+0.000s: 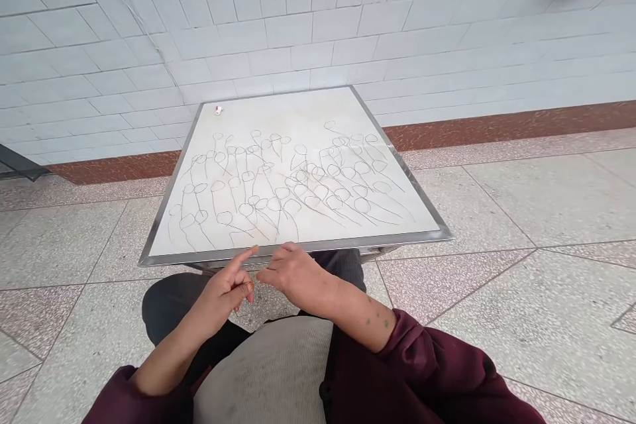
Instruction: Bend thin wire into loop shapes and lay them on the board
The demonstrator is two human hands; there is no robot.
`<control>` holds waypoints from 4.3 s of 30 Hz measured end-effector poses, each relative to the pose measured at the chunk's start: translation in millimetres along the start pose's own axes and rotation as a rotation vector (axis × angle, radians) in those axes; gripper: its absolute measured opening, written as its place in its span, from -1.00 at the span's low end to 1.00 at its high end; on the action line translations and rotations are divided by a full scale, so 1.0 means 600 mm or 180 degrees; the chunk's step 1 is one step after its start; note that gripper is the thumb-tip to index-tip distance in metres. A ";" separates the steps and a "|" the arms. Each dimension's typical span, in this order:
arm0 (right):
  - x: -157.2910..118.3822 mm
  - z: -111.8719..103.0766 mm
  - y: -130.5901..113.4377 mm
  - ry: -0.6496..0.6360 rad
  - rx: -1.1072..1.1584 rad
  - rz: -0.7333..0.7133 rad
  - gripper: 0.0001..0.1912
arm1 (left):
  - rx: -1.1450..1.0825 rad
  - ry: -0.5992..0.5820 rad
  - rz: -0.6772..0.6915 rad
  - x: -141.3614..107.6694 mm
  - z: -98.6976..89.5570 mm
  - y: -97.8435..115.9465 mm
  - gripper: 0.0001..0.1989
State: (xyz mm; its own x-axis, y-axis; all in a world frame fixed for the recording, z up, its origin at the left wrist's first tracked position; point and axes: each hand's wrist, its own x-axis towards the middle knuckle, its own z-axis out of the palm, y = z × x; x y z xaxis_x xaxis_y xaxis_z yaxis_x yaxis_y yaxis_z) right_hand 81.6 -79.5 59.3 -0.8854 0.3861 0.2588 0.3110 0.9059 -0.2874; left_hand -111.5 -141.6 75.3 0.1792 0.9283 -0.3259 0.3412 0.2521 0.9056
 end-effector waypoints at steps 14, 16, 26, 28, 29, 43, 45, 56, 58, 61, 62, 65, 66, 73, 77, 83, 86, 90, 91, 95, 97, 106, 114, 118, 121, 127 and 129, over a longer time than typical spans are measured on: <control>0.001 0.045 0.003 0.0060 0.0176 -0.0380 -0.80 | 0.0003 -0.0232 0.0033 -0.014 0.001 -0.028 -0.39; 0.002 0.045 0.004 0.0135 0.0183 -0.0418 -0.81 | -0.0039 -0.0240 0.0000 -0.018 -0.002 -0.028 -0.38; -0.009 0.039 0.022 0.0415 0.0103 -0.0407 -0.77 | 0.0118 -0.0474 0.0378 -0.039 -0.022 -0.033 -0.40; -0.013 0.038 0.024 0.0408 0.0122 -0.0334 -0.75 | 0.0214 -0.0486 0.0333 -0.045 -0.024 -0.028 -0.42; -0.015 0.038 0.025 0.0417 0.0140 -0.0308 -0.75 | 0.0262 -0.0485 0.0297 -0.048 -0.025 -0.024 -0.43; -0.014 -0.018 0.030 0.0574 0.0712 -0.0147 -0.80 | 0.0447 -0.0448 -0.0071 -0.043 -0.084 0.013 -0.31; 0.012 -0.013 -0.003 0.0352 0.0535 -0.0387 -0.78 | 0.0274 -0.0519 -0.0125 -0.036 -0.081 0.018 -0.30; 0.022 0.044 -0.012 0.0680 0.2282 0.0676 -0.78 | -0.0865 -0.0324 -0.0188 -0.025 -0.110 0.021 -0.42; 0.020 0.048 -0.016 0.0563 0.3555 0.1288 -0.78 | -0.1082 0.0032 -0.0059 -0.021 -0.111 0.015 -0.43; 0.019 0.050 -0.023 0.0288 0.5264 0.1855 -0.75 | -0.1657 0.0293 0.0183 -0.015 -0.088 0.003 -0.44; 0.019 0.050 -0.025 0.0215 0.5624 0.1926 -0.74 | -0.1812 0.0318 0.0218 -0.014 -0.076 -0.001 -0.43; 0.019 0.046 -0.029 0.0111 0.6136 0.1929 -0.74 | -0.2163 0.0584 0.0262 -0.013 -0.038 -0.004 -0.44; 0.019 0.044 -0.031 0.0111 0.6183 0.1913 -0.74 | -0.2205 0.0681 0.0264 -0.014 -0.029 -0.004 -0.44; 0.017 0.033 -0.034 0.0160 0.6158 0.1916 -0.72 | -0.2110 0.1055 0.0538 -0.020 -0.004 0.006 -0.46; 0.014 0.032 -0.032 0.0119 0.5781 0.1705 -0.67 | -0.1914 0.1377 0.0629 -0.024 0.010 0.010 -0.48; 0.025 0.029 -0.032 0.1026 0.5008 0.1425 -0.70 | -0.1727 0.1399 0.0506 -0.023 0.020 0.016 -0.44; 0.033 0.029 -0.033 0.1169 0.5195 0.1635 -0.74 | -0.1761 0.1296 0.0481 -0.021 0.020 0.016 -0.44; 0.036 0.030 -0.032 0.1151 0.5409 0.1828 -0.74 | -0.1758 0.1255 0.0549 -0.021 0.018 0.011 -0.48; 0.036 0.030 -0.032 0.1163 0.5421 0.1849 -0.74 | -0.1741 0.1252 0.0562 -0.022 0.018 0.010 -0.48; 0.038 0.035 -0.029 0.1235 0.5368 0.1890 -0.74 | -0.1617 0.1141 0.0657 -0.025 0.016 0.011 -0.50; 0.039 0.037 -0.029 0.1270 0.5328 0.1893 -0.73 | -0.1526 0.1153 0.0670 -0.028 0.017 0.014 -0.46; 0.042 0.042 -0.037 0.1271 0.4618 0.1885 -0.73 | -0.1412 0.1655 0.0662 -0.027 0.033 0.010 -0.46; 0.041 0.043 -0.044 0.1513 0.3002 0.1930 -0.75 | -0.1487 0.1502 0.0934 -0.020 0.050 0.002 -0.50; 0.045 0.036 -0.047 0.1592 0.2990 0.1973 -0.74 | -0.1579 0.1334 0.1023 -0.023 0.056 -0.001 -0.48; 0.047 0.032 -0.048 0.1578 0.3021 0.2034 -0.73 | -0.1638 0.1283 0.0967 -0.023 0.055 -0.001 -0.42; 0.045 0.038 -0.049 0.1533 0.3020 0.2004 -0.74 | -0.1518 0.1513 0.0816 -0.019 0.052 -0.001 -0.46; 0.044 0.041 -0.048 0.1514 0.2924 0.1983 -0.74 | -0.1511 0.1547 0.0809 -0.018 0.051 -0.002 -0.44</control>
State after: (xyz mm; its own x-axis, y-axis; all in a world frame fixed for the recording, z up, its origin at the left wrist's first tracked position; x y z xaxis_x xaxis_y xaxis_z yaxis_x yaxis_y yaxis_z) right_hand 40.7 -99.5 51.6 -0.3950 0.9132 0.1006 0.1067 0.1544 -0.9822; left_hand -85.3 -160.5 69.4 -0.2683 0.9628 -0.0322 -0.1138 0.0015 0.9935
